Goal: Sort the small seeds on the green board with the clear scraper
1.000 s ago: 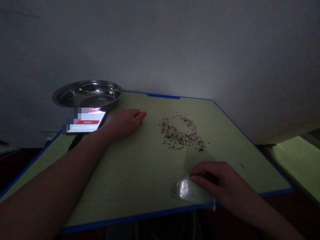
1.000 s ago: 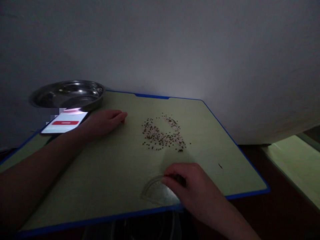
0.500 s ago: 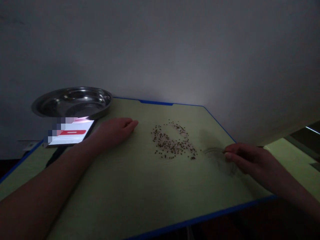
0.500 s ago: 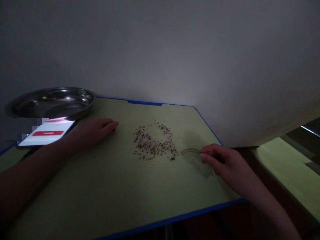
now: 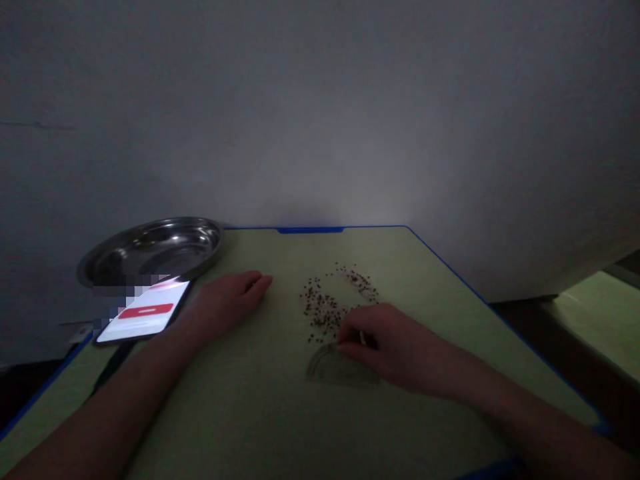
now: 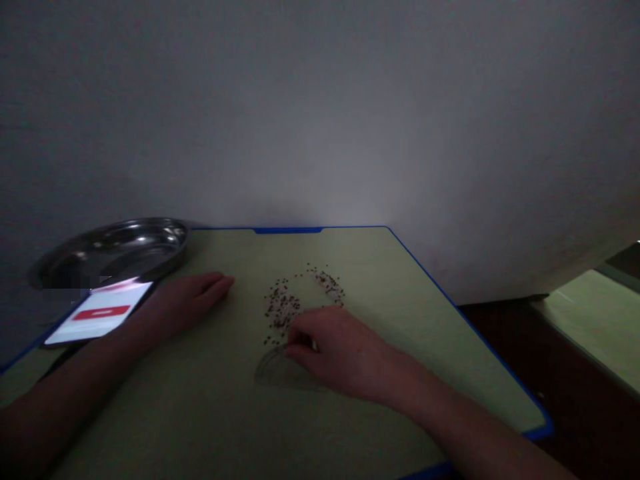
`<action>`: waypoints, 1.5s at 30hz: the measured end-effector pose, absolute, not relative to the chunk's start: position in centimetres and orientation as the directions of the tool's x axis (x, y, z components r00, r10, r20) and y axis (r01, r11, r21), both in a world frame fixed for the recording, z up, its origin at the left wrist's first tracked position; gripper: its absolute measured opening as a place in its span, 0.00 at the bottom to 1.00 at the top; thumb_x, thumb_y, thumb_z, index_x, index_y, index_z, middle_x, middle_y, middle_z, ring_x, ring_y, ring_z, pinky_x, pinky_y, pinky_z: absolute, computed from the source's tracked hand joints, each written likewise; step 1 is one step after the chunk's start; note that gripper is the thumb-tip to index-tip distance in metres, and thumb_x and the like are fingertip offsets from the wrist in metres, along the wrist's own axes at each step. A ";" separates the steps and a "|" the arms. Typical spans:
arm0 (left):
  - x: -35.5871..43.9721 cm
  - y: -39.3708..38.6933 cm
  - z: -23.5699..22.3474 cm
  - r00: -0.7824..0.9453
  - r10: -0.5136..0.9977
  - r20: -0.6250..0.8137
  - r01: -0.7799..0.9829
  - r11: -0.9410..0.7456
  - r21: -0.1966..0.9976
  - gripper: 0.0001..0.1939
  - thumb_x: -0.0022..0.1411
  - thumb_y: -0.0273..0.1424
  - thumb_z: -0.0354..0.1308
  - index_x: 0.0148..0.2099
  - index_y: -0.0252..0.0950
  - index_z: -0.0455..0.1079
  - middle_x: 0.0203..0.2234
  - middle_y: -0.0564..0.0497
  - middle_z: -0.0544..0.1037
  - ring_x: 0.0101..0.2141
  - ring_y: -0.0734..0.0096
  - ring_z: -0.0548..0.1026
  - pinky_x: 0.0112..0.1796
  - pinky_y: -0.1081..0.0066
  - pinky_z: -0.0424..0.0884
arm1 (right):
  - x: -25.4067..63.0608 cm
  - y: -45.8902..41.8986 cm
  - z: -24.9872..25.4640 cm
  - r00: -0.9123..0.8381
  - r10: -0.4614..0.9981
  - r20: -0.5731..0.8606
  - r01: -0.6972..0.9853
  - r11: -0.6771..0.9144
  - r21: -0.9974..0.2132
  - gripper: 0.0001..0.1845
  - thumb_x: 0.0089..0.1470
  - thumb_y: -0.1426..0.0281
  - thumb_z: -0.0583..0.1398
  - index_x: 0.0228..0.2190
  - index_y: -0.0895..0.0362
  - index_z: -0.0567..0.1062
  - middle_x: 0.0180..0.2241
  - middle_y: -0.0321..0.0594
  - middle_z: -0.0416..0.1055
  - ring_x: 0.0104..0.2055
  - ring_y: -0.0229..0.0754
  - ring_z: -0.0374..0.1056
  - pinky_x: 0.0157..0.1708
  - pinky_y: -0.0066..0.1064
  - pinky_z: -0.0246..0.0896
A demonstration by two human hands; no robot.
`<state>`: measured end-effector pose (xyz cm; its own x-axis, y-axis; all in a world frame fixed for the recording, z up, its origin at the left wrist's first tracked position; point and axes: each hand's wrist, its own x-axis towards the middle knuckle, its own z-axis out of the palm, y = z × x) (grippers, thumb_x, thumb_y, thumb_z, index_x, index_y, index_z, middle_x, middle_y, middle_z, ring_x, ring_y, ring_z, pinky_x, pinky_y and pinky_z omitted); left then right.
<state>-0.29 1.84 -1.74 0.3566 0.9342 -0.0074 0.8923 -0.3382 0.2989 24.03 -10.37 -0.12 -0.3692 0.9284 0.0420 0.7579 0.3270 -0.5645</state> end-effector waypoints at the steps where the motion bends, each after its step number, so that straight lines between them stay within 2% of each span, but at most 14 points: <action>1: -0.3 1.8 -1.8 0.358 0.934 -0.006 0.890 -0.339 0.304 0.27 0.61 0.50 0.37 0.35 0.38 0.72 0.29 0.48 0.76 0.30 0.63 0.72 0.31 0.67 0.62 | 23.7 -9.6 -0.3 -0.374 0.926 0.054 0.765 0.341 -0.547 0.04 0.51 0.73 0.59 0.27 0.57 0.74 0.24 0.34 0.70 0.26 0.33 0.62 0.26 0.25 0.52; 10: -0.4 2.2 -2.0 0.371 0.929 -0.007 0.887 -0.352 0.298 0.26 0.62 0.48 0.37 0.32 0.37 0.70 0.27 0.48 0.74 0.28 0.64 0.71 0.29 0.68 0.60 | 26.2 -3.9 -1.0 -0.212 0.962 0.172 0.876 0.265 -0.403 0.07 0.52 0.71 0.57 0.27 0.58 0.75 0.25 0.40 0.72 0.27 0.37 0.63 0.27 0.28 0.53; 12: -0.5 2.2 -2.1 0.372 0.928 0.007 0.884 -0.357 0.301 0.26 0.62 0.48 0.37 0.32 0.37 0.70 0.27 0.48 0.74 0.28 0.64 0.71 0.29 0.68 0.59 | 27.5 -3.0 -0.8 -0.177 0.969 0.172 0.867 0.236 -0.439 0.08 0.52 0.70 0.57 0.26 0.58 0.75 0.25 0.40 0.72 0.27 0.37 0.63 0.27 0.29 0.54; 14: -0.6 2.0 -2.0 0.372 0.928 0.017 0.881 -0.359 0.308 0.25 0.62 0.48 0.38 0.33 0.38 0.70 0.27 0.48 0.75 0.29 0.64 0.71 0.29 0.68 0.59 | 29.2 -1.9 -0.5 -0.133 0.977 0.167 0.824 0.203 -0.529 0.09 0.50 0.68 0.57 0.25 0.59 0.74 0.25 0.40 0.72 0.26 0.37 0.63 0.27 0.28 0.55; 17: -0.5 1.8 -2.0 0.370 0.929 0.022 0.880 -0.358 0.313 0.25 0.62 0.47 0.38 0.32 0.38 0.69 0.27 0.48 0.75 0.28 0.64 0.71 0.29 0.68 0.59 | 32.0 -0.1 -0.4 0.020 0.994 0.107 0.773 0.052 -0.632 0.11 0.49 0.64 0.57 0.24 0.59 0.73 0.21 0.38 0.69 0.20 0.34 0.58 0.21 0.27 0.53; 19: -0.5 1.8 -2.0 0.372 0.928 0.028 0.878 -0.362 0.313 0.25 0.62 0.47 0.38 0.32 0.38 0.69 0.27 0.48 0.75 0.28 0.64 0.71 0.29 0.67 0.59 | 33.6 0.9 -0.7 0.120 0.991 0.064 0.780 -0.054 -0.624 0.12 0.47 0.63 0.56 0.21 0.58 0.72 0.18 0.35 0.66 0.16 0.32 0.53 0.17 0.27 0.49; 23: -0.5 2.0 -2.2 0.383 0.923 0.041 0.871 -0.375 0.317 0.25 0.62 0.47 0.38 0.32 0.37 0.70 0.27 0.47 0.75 0.29 0.63 0.72 0.29 0.67 0.59 | 34.7 2.4 -2.1 0.146 0.987 0.063 0.811 -0.083 -0.580 0.12 0.46 0.66 0.56 0.16 0.58 0.70 0.13 0.34 0.62 0.16 0.33 0.53 0.18 0.27 0.48; 28: -0.5 2.0 -2.1 0.380 0.924 0.041 0.866 -0.371 0.334 0.25 0.63 0.46 0.37 0.31 0.38 0.69 0.26 0.47 0.75 0.28 0.64 0.71 0.29 0.67 0.60 | 32.1 4.8 -3.2 0.040 0.996 0.084 0.842 0.012 -0.540 0.10 0.45 0.68 0.57 0.19 0.59 0.74 0.18 0.36 0.68 0.21 0.35 0.60 0.22 0.27 0.53; 35: -0.6 2.0 -1.8 0.354 0.933 0.063 0.835 -0.345 0.428 0.25 0.62 0.47 0.38 0.28 0.37 0.67 0.25 0.50 0.73 0.27 0.66 0.70 0.29 0.68 0.60 | 25.4 7.0 -1.9 -0.250 0.965 0.073 0.812 0.250 -0.528 0.09 0.48 0.71 0.59 0.28 0.61 0.78 0.28 0.41 0.75 0.29 0.38 0.66 0.28 0.26 0.57; 40: -0.8 2.0 -1.8 0.292 0.951 0.106 0.800 -0.303 0.518 0.24 0.62 0.48 0.37 0.29 0.38 0.65 0.26 0.51 0.73 0.29 0.66 0.70 0.30 0.68 0.60 | 22.2 5.7 -1.0 -0.463 0.886 0.015 0.739 0.395 -0.546 0.09 0.50 0.69 0.60 0.31 0.60 0.79 0.30 0.39 0.76 0.31 0.36 0.67 0.31 0.25 0.58; 45: -0.5 1.8 -1.7 0.287 0.954 0.088 0.784 -0.287 0.551 0.23 0.63 0.47 0.37 0.26 0.38 0.61 0.24 0.52 0.70 0.27 0.67 0.68 0.29 0.69 0.59 | 21.3 2.4 0.0 -0.649 0.758 -0.071 0.645 0.498 -0.580 0.09 0.51 0.70 0.59 0.33 0.59 0.79 0.29 0.37 0.75 0.29 0.34 0.65 0.29 0.24 0.58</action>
